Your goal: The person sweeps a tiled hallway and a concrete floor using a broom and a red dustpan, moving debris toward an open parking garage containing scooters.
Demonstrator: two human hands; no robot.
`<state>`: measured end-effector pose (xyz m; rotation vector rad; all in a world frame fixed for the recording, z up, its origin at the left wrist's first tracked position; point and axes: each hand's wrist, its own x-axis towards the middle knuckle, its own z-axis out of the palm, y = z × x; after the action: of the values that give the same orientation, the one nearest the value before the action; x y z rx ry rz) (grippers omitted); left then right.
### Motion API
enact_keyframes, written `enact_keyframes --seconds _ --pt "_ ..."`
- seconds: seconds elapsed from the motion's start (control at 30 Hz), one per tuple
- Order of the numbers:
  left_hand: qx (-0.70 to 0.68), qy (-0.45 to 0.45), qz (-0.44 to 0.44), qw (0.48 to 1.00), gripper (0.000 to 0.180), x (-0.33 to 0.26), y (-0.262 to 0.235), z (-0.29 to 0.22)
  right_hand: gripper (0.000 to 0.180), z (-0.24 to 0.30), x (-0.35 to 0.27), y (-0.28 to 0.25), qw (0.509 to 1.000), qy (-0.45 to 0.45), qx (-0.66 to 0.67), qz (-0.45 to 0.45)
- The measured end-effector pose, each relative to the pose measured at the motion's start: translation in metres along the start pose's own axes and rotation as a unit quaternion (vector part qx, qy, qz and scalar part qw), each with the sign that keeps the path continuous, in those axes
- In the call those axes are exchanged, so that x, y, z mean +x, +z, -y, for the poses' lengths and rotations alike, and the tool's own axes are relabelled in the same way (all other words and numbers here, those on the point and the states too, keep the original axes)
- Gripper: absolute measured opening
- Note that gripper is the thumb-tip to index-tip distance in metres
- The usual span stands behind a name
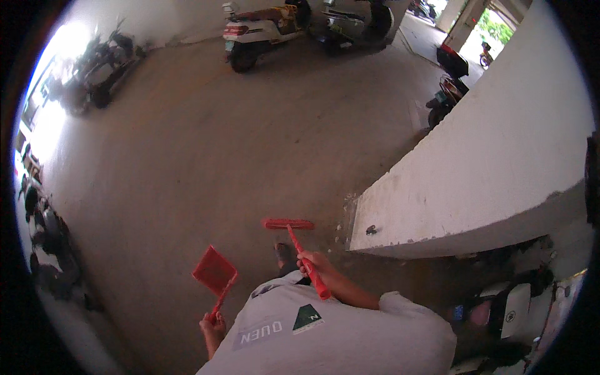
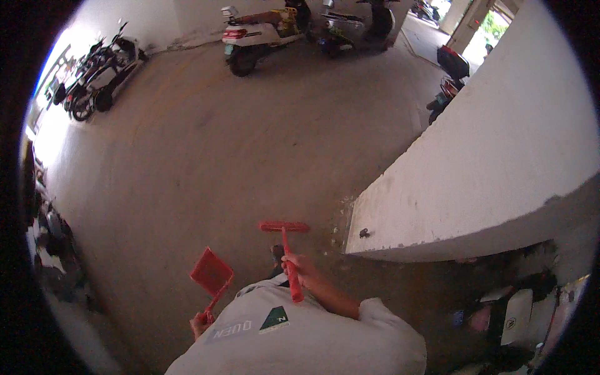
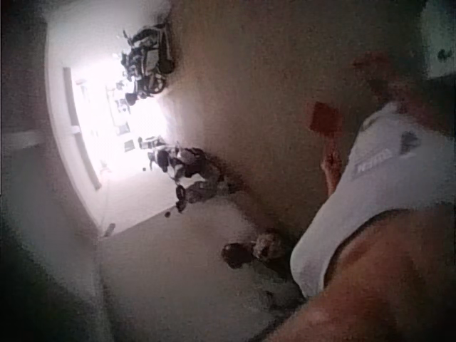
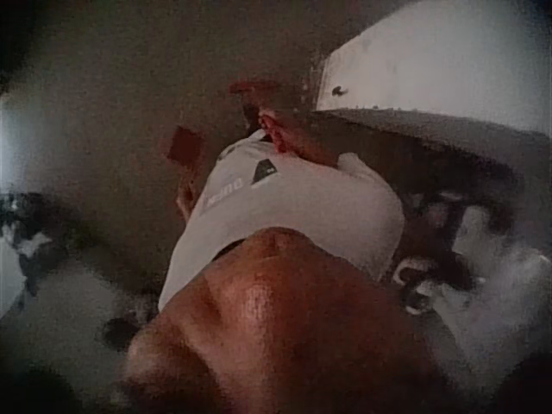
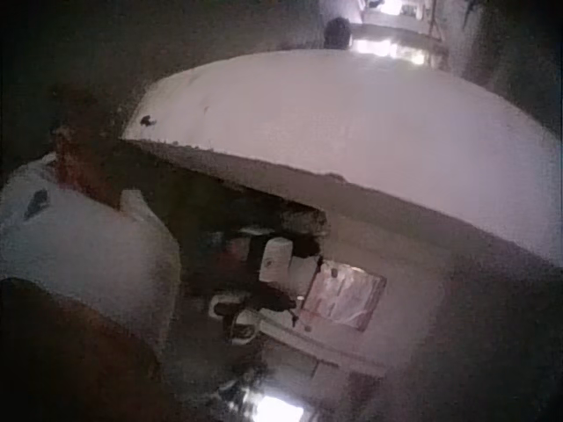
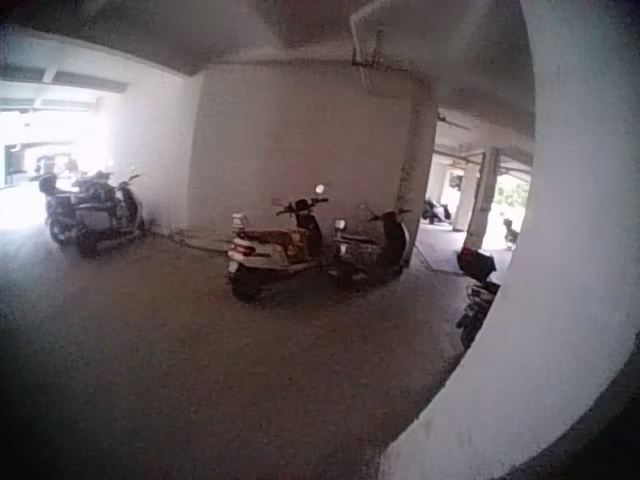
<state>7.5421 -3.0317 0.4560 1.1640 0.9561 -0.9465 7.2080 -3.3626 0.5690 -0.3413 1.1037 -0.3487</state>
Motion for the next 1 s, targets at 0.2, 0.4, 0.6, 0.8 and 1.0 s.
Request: enact_keyframes --seconds 0.2,0.4,0.6,0.8,1.0 --pt "0.033 -0.182 0.283 0.941 0.031 0.050 0.060 -0.074 0.020 0.094 0.034 0.029 0.991 -0.084 0.050 0.087" --pt "0.069 0.021 0.079 0.994 0.026 0.062 0.133 -0.060 0.022 0.150 0.076 0.033 0.996 -0.051 0.070 0.009" --pt "0.295 0.341 0.228 0.863 0.027 0.117 0.216 -0.062 0.014 0.187 0.139 0.030 0.980 -0.041 0.193 -0.013" --pt "0.476 0.455 0.249 0.710 0.029 0.149 0.325 -0.099 0.015 0.259 0.186 0.083 0.968 -0.124 0.214 0.032" --pt "-0.166 -0.049 0.033 0.984 0.026 0.118 0.472 -0.147 0.016 0.308 0.249 0.112 0.973 -0.143 0.176 0.043"
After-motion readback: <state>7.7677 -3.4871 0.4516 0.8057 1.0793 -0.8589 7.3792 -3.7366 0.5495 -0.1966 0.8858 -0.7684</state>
